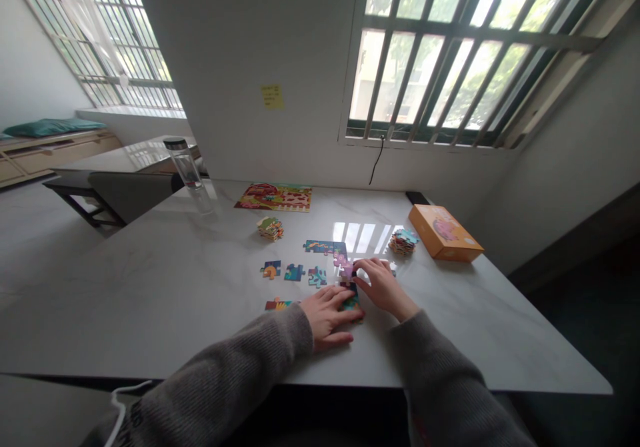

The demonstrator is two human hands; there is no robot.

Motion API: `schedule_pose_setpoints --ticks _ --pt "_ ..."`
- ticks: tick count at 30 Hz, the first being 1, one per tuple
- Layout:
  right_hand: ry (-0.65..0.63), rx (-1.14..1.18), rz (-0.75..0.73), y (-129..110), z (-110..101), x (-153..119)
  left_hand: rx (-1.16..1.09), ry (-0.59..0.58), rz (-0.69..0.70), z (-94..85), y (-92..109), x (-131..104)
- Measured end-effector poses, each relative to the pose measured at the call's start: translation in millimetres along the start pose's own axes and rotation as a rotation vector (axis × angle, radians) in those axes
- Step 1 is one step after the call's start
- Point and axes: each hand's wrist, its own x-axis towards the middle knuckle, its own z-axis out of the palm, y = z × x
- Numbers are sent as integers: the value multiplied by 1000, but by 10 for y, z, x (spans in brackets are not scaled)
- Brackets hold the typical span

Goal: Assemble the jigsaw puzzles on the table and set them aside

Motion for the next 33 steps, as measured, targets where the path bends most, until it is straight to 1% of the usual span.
schedule_pose_setpoints --ticks 5,10,24,30,33 --pt "-46 -22 -31 -48 92 58 16 -6 -28 -11 -4 -108" --pt "-66 -37 -40 -40 145 56 22 -4 -32 -11 -12 -142" --pt "-113 -44 -63 -11 144 79 34 18 -44 13 -33 -123" --pt "-130 -59 -43 -25 130 88 49 64 -78 22 -39 -109" --pt "-129 -62 -42 -33 121 86 51 46 -73 33 -57 -98"
